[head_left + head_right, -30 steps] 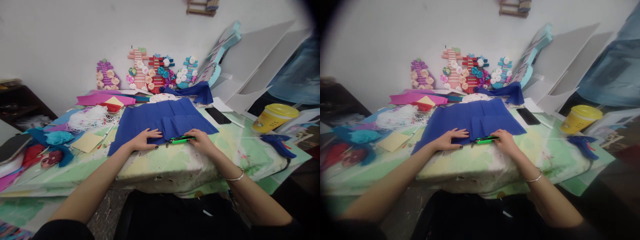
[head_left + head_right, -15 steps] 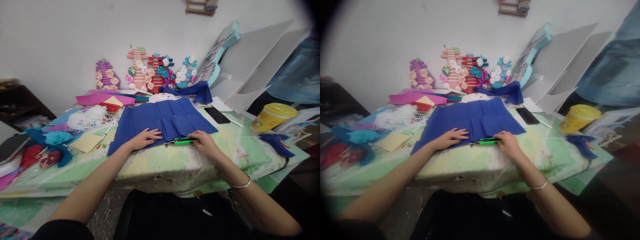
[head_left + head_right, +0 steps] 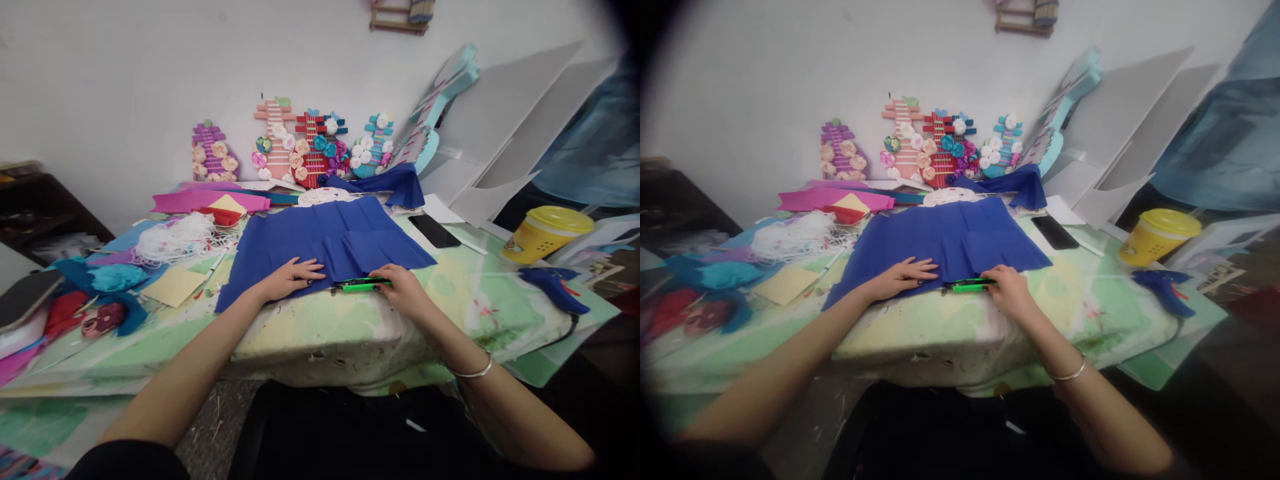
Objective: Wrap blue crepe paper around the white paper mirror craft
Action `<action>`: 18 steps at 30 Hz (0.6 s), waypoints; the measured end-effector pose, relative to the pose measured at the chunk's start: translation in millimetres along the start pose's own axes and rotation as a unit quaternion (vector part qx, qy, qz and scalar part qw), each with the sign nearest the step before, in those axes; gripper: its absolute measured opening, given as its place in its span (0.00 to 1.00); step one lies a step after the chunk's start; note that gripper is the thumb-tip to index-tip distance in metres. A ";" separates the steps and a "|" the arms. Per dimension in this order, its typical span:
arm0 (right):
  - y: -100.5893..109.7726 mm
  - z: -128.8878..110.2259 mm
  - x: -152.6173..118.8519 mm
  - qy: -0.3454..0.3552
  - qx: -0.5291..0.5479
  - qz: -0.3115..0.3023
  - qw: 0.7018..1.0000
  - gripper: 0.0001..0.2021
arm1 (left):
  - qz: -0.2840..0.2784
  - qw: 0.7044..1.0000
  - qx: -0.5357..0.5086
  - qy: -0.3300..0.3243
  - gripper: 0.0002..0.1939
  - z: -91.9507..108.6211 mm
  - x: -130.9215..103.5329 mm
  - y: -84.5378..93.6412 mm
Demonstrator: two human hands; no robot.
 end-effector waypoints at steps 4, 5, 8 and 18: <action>0.4 4.2 -8.8 -0.004 0.008 0.008 1.000 0.16 | 0.001 1.000 0.002 -0.005 0.20 0.6 0.3 -0.1; 1.0 6.0 -11.1 -0.005 0.011 0.010 1.000 0.16 | 0.001 1.000 0.001 -0.007 0.20 0.8 0.2 0.0; 2.4 10.0 -14.9 -0.006 0.016 0.010 1.000 0.16 | 0.000 1.000 -0.002 -0.009 0.19 1.2 0.1 0.2; -3.5 -3.8 -2.5 0.006 0.002 0.006 1.000 0.15 | -0.004 1.000 -0.002 0.000 0.20 0.3 0.5 0.1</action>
Point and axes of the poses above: each hand's wrist, its own x-axis towards the middle knuckle, its own y-axis out of the back of the hand, z = x × y, the point moved 7 cm from there along x, towards the middle knuckle, and after that the axes turned 15 degrees about -z, right-handed, at the moved point
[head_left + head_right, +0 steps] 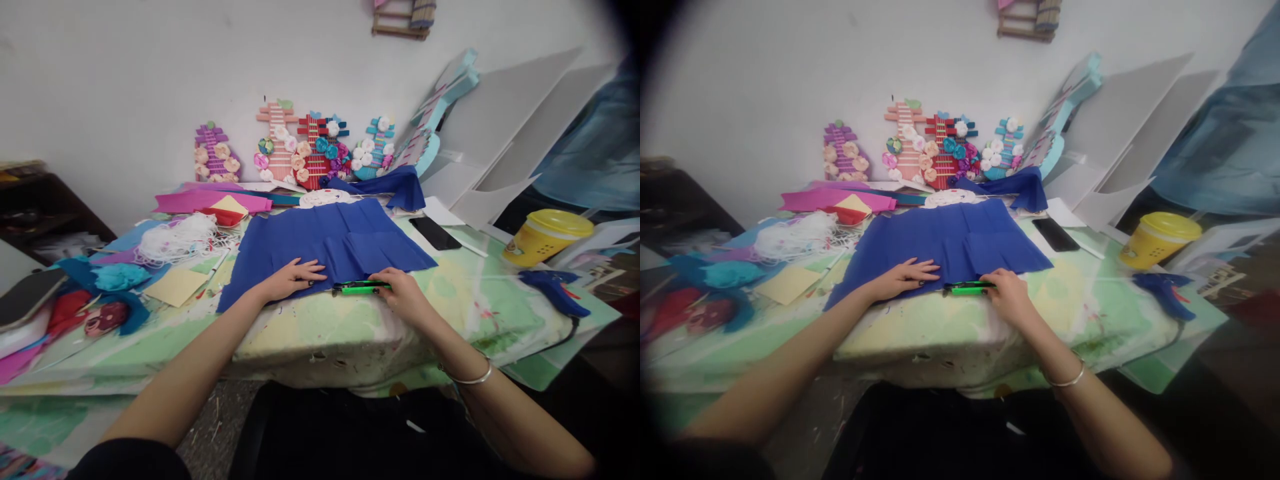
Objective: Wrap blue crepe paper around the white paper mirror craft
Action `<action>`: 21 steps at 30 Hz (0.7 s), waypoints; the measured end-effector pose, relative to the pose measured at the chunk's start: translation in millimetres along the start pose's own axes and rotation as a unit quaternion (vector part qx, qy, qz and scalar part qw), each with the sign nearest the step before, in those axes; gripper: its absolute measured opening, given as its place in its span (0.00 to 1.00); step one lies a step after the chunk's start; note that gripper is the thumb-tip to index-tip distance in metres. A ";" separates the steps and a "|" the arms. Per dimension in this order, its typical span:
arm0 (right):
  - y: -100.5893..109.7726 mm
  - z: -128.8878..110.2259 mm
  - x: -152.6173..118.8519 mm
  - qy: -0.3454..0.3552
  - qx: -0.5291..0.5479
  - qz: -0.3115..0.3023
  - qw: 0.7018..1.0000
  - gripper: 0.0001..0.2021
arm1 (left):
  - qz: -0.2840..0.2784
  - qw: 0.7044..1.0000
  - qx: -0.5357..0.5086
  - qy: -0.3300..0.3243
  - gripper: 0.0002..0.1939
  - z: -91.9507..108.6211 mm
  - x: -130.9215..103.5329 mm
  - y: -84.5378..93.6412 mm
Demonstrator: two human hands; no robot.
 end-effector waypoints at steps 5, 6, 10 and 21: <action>0.9 4.9 -10.6 -0.016 0.010 0.009 1.000 0.15 | -0.002 1.000 0.002 -0.005 0.20 0.3 -0.2 -0.1; 1.4 6.7 -13.1 -0.019 0.012 0.011 1.000 0.15 | -0.002 1.000 0.001 -0.007 0.20 0.3 -0.3 0.0; 1.6 9.2 -16.5 -0.015 0.014 0.013 1.000 0.15 | 0.001 1.000 -0.006 -0.008 0.20 -0.7 -0.3 0.0; -3.3 -7.3 -7.7 -0.012 -0.006 0.021 1.000 0.14 | 0.003 1.000 -0.006 -0.003 0.20 0.4 -0.4 0.7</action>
Point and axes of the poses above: each hand's wrist, its own x-axis towards the middle knuckle, its own y-axis out of the back of the hand, z = x × y, the point moved 7 cm from there along x, towards the middle knuckle, and after that the axes turned 15 degrees about -z, right-handed, at the moved point
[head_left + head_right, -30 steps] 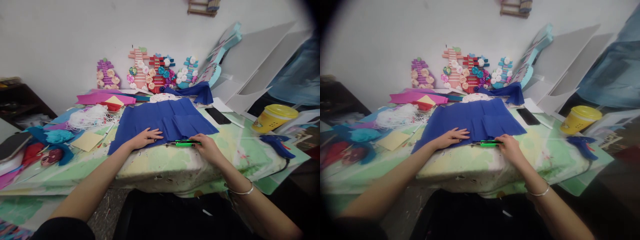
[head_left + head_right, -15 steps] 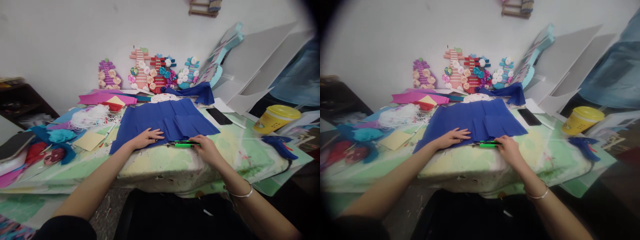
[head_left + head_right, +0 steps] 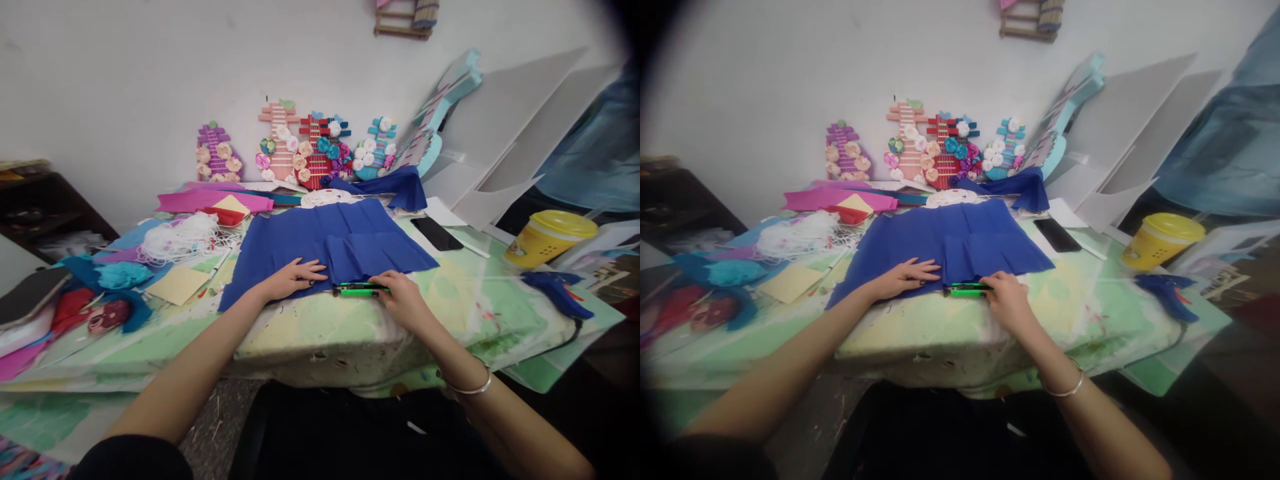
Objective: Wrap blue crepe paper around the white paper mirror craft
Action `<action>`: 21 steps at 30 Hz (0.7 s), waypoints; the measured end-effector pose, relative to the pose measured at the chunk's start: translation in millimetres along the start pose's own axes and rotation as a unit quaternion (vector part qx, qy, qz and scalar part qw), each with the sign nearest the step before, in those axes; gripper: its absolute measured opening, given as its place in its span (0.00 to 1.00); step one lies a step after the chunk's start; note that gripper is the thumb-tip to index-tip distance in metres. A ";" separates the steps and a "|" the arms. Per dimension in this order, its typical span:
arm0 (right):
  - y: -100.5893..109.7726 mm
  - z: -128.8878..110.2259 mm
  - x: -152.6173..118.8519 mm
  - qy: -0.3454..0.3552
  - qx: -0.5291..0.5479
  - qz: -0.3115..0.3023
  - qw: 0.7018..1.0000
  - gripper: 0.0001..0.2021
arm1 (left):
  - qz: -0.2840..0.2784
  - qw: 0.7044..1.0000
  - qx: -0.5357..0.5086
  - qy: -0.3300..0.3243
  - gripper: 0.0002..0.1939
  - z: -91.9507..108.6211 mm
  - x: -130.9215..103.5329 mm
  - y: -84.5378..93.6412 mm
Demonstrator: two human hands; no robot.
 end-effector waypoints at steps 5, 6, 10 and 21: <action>4.3 8.4 -8.7 0.006 0.003 0.013 1.000 0.15 | -0.006 1.000 0.005 -0.005 0.20 0.1 -0.2 -0.3; 4.7 9.9 -9.5 0.005 0.004 0.013 1.000 0.15 | -0.005 1.000 0.005 -0.005 0.20 0.2 -0.3 -0.1; 3.4 8.6 -6.3 0.005 0.003 0.004 1.000 0.15 | -0.003 1.000 0.000 -0.002 0.19 0.2 -0.5 0.1; 2.6 -3.8 0.3 0.026 -0.016 0.012 0.999 0.15 | 0.001 1.000 -0.002 -0.004 0.19 -2.6 0.2 -0.6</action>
Point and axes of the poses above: each hand's wrist, its own x-axis towards the middle knuckle, its own y-axis out of the back of the hand, z = x × y, the point moved 7 cm from there along x, towards the middle knuckle, and after that the axes turned 15 degrees about -z, right-handed, at the moved point
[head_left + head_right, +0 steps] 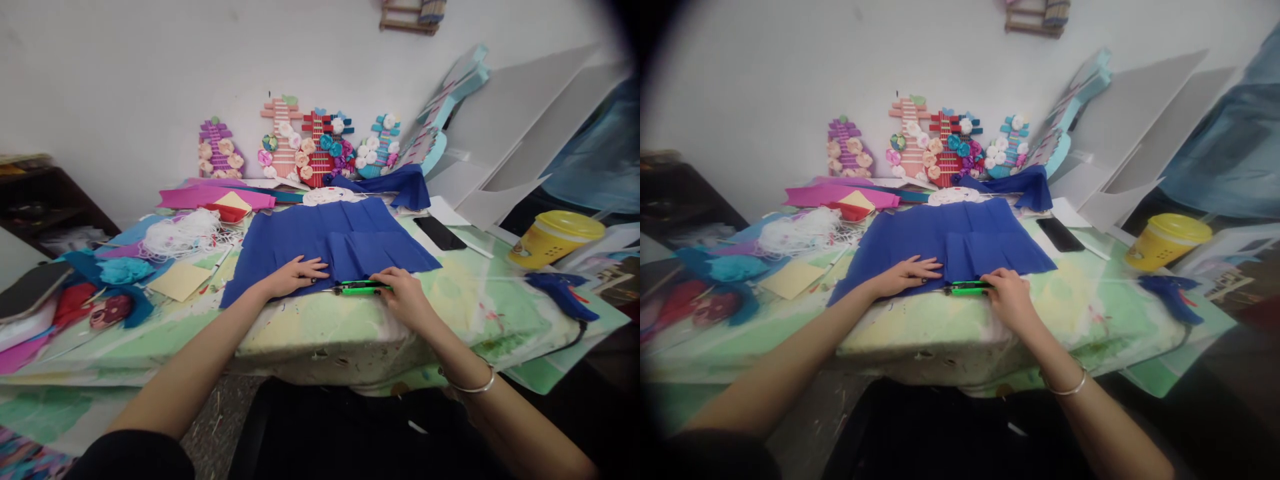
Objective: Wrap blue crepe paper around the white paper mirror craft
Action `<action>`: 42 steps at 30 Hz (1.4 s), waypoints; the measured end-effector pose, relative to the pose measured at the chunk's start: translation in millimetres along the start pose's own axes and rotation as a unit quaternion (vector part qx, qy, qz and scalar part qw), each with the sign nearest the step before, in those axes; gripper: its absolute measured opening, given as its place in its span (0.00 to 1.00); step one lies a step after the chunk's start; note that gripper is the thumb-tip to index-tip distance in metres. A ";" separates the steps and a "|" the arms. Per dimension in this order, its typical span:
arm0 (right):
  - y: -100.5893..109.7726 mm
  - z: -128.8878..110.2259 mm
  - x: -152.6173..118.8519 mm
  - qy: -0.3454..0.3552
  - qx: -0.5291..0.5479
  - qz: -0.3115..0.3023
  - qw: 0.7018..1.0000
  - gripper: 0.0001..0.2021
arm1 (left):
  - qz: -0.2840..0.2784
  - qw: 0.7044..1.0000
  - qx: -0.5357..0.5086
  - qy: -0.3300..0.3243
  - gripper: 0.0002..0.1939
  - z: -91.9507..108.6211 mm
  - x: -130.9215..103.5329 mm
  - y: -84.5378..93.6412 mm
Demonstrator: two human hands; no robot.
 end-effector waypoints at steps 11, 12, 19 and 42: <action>-2.1 0.6 0.6 0.002 0.011 -0.004 1.000 0.15 | -0.001 1.000 -0.006 -0.001 0.20 1.4 0.3 0.9; -3.3 -1.4 2.5 0.002 0.014 -0.007 1.000 0.15 | -0.001 1.000 -0.008 0.001 0.20 1.2 0.5 0.8; -4.8 -5.4 2.6 0.009 0.019 -0.001 1.000 0.15 | 0.002 1.000 -0.007 0.005 0.20 1.9 -0.1 0.7; 3.4 -3.4 -7.1 0.003 0.010 0.006 1.000 0.15 | 0.003 1.000 -0.005 0.008 0.20 3.4 -0.7 1.6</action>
Point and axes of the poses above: each hand's wrist, its own x-axis towards the middle knuckle, its own y-axis out of the back of the hand, z = x × y, the point moved 7 cm from there along x, towards the middle knuckle, and after that the axes turned 15 degrees about -z, right-handed, at the moved point
